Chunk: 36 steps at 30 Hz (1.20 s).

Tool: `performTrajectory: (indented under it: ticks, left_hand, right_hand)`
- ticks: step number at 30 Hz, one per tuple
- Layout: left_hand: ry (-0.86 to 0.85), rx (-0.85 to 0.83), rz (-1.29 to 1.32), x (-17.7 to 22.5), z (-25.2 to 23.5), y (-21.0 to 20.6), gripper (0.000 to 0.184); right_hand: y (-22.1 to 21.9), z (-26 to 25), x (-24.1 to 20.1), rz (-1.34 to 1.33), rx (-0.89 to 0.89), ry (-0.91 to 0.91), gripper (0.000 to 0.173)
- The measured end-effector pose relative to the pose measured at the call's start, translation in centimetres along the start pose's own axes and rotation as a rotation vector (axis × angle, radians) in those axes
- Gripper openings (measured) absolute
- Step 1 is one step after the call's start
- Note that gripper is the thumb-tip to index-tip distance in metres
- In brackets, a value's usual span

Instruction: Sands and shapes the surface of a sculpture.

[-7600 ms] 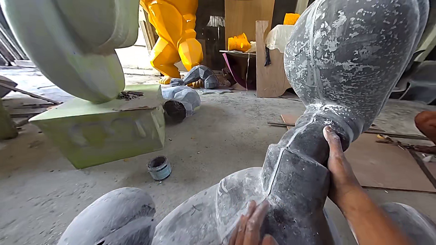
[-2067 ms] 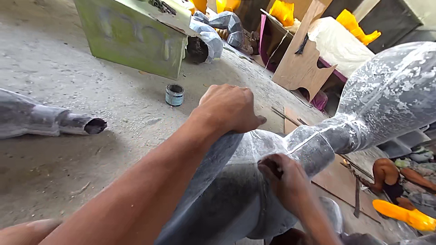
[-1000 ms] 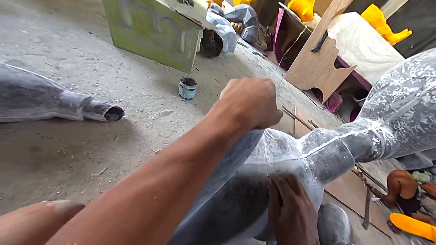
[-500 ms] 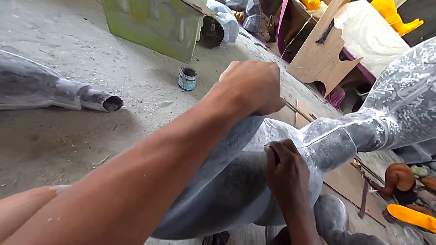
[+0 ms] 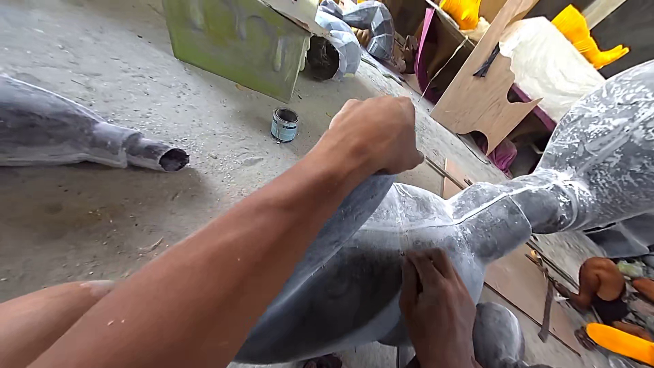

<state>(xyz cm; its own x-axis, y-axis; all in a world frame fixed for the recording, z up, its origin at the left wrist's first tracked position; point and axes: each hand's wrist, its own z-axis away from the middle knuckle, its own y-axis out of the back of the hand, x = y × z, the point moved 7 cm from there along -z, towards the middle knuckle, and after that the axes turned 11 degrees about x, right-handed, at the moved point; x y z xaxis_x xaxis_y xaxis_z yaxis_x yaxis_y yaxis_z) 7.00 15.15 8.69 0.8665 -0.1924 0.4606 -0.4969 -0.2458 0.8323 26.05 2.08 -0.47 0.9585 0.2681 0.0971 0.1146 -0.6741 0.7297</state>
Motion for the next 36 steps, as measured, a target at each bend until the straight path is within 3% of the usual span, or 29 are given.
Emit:
performTrajectory:
  ticks: [5, 9, 14, 19, 23, 28, 33, 36]
  left_hand:
    - [-0.005, -0.011, 0.041, 0.0, 0.2, -0.3, 0.047]
    - [0.022, -0.021, 0.068, 0.0, 0.1, 0.0, 0.045]
    - [-0.009, -0.060, 0.098, -0.6, -0.6, -0.9, 0.048]
    - [0.023, -0.060, 0.095, -0.8, -0.6, -0.8, 0.050]
    - [-0.010, -0.096, 0.156, -0.2, 0.1, -1.1, 0.047]
    - [0.019, -0.140, 0.259, -1.0, -0.5, -1.0, 0.045]
    - [-0.033, -0.134, 0.279, -0.4, 0.2, -1.0, 0.044]
    - [-0.006, -0.147, 0.350, -1.2, -0.3, -0.8, 0.042]
  right_hand:
    - [-2.2, -3.3, 0.4, -0.059, -0.142, -0.050, 0.018]
    - [-0.2, -0.4, 1.1, -0.090, -0.045, -0.001, 0.024]
    - [-2.6, -3.8, 0.8, -0.119, -0.146, -0.066, 0.018]
    - [-0.3, 0.3, 1.0, -0.078, -0.014, -0.027, 0.022]
    - [-2.7, -3.6, 1.0, -0.095, -0.161, -0.126, 0.017]
    - [0.0, 0.8, 1.1, -0.072, -0.041, -0.047, 0.024]
    - [-2.8, -3.6, 1.2, -0.127, -0.141, -0.122, 0.018]
    - [-1.3, -1.5, 0.7, -0.061, -0.109, -0.073, 0.020]
